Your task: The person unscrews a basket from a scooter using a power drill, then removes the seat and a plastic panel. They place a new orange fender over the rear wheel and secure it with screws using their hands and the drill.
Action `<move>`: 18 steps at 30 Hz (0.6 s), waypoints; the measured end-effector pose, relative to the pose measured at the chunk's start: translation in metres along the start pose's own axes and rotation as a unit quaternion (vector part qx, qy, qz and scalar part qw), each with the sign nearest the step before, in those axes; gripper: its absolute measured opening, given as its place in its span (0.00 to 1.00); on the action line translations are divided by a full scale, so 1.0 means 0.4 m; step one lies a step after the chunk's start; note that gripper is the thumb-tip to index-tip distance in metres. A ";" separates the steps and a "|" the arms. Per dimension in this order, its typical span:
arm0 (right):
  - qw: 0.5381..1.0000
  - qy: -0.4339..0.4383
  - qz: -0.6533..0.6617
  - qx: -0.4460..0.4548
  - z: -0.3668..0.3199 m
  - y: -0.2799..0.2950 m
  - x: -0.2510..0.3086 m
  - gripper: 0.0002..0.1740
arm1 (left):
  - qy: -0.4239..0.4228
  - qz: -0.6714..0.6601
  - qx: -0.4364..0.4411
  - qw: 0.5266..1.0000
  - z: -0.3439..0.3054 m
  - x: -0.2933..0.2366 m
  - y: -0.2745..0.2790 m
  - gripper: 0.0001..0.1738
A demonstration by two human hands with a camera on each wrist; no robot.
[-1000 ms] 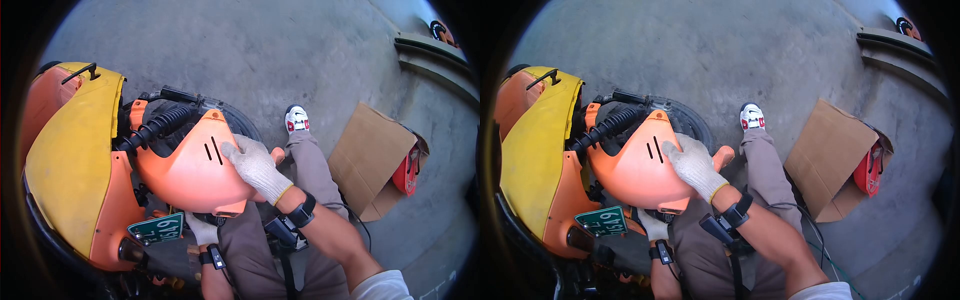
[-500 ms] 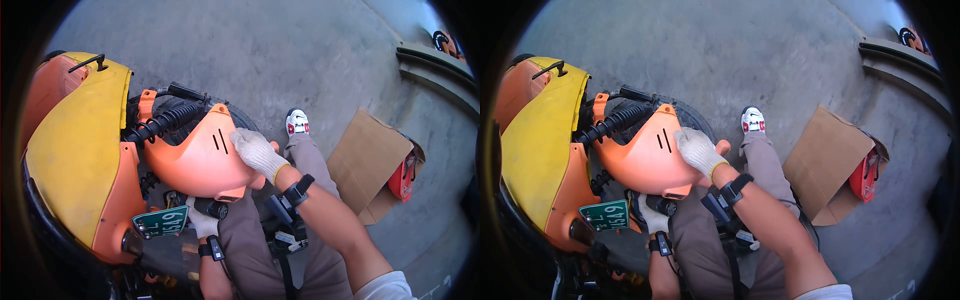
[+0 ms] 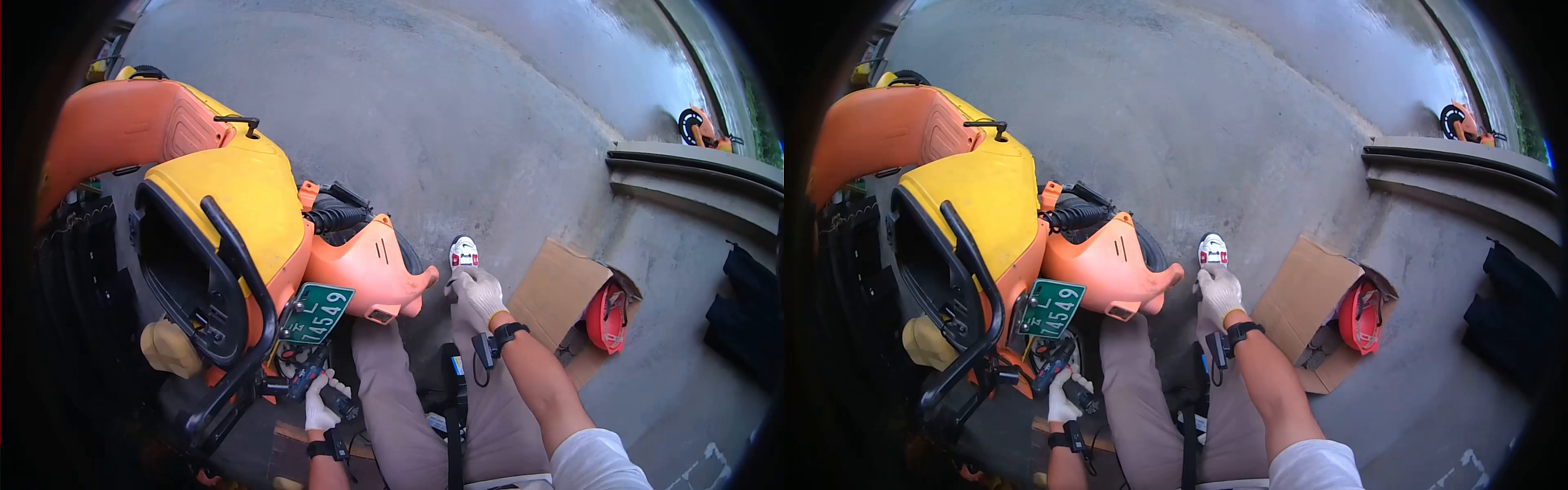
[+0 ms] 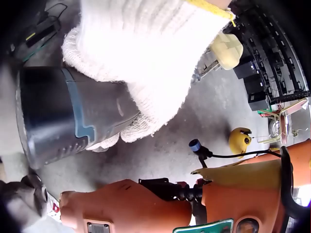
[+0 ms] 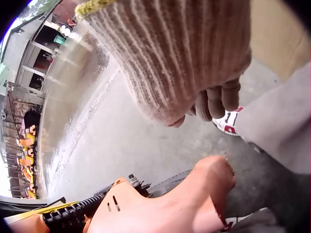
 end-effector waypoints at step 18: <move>0.976 0.067 -0.151 0.139 -0.744 0.328 0.203 0.25 | -0.098 0.611 -0.104 0.779 -0.356 -0.031 0.538 0.27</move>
Point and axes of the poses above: each hand's wrist, its own z-axis towards the middle knuckle, its own y-axis out of the back of the hand, x = y × z, the point moved 8 cm from there along z, towards the middle knuckle, and after that the axes turned 4 degrees about -y, right-handed, at the moved point
